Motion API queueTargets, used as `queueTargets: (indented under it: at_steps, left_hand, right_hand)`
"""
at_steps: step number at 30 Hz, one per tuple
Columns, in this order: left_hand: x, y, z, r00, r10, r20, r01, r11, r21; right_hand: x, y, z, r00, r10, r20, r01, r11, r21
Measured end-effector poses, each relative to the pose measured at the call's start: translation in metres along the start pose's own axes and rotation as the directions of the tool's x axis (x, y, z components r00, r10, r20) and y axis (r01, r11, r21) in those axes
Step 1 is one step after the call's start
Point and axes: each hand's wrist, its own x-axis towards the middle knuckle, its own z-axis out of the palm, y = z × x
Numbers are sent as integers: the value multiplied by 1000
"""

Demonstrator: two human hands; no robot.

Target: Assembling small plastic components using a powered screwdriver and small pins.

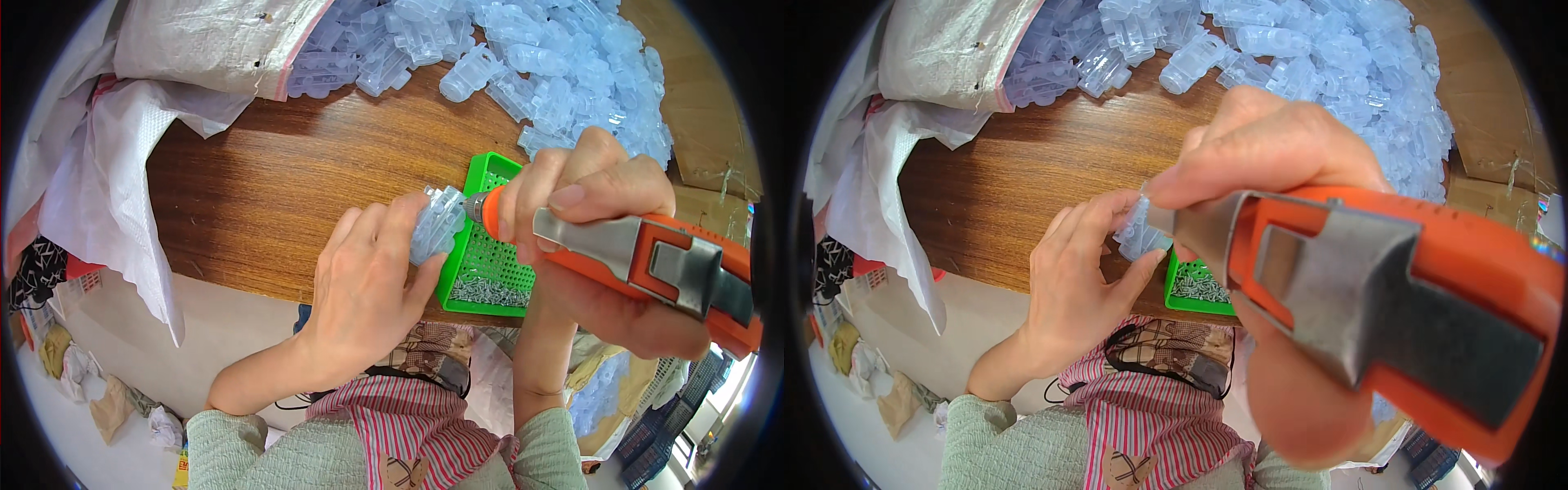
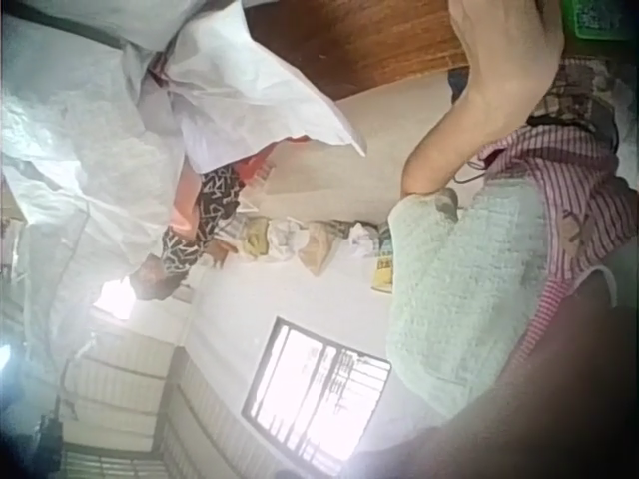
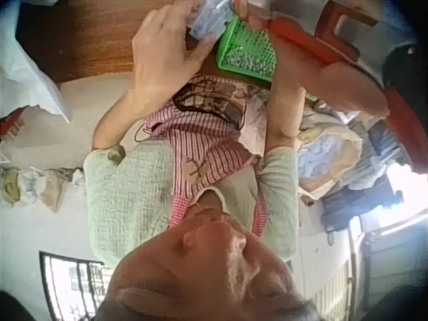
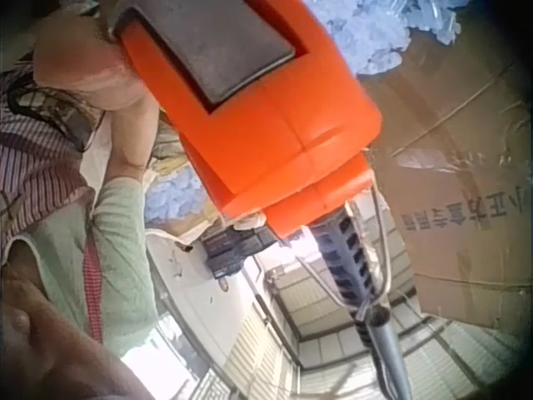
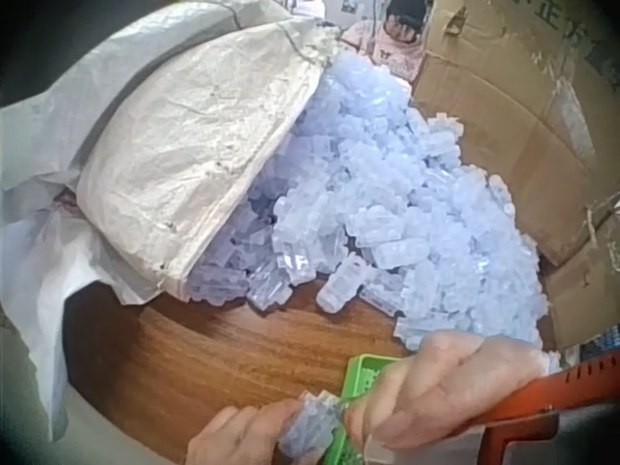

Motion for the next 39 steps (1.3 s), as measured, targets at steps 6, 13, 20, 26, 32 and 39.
queueTargets:
  at_steps: [6, 13, 20, 26, 32, 39]
  left_hand:
    - [1, -3, -1, 997, -53, 50, 50, 997, 57]
    - [3, -2, -7, 983, -162, 85, 170, 981, -96]
    - [13, -8, -12, 935, -257, 243, 308, 929, -206]
    - [12, -12, -5, 930, -283, 234, 353, 865, -357]
    - [16, -14, -7, 922, -272, 275, 354, 880, -316]
    - [12, -18, -3, 948, -232, 220, 294, 902, -316]
  right_hand:
    - [-24, -28, -17, 995, -77, 67, 74, 997, 37]
    - [-45, -2, -23, 983, -181, -41, 184, 979, 91]
    - [-58, -1, -25, 980, -169, -107, 179, 979, 93]
    - [-57, -2, -23, 974, -187, -132, 201, 974, 102]
    - [-52, -5, -19, 969, -206, -137, 222, 969, 109]
    - [-49, -5, 0, 978, -187, -93, 198, 973, 121]
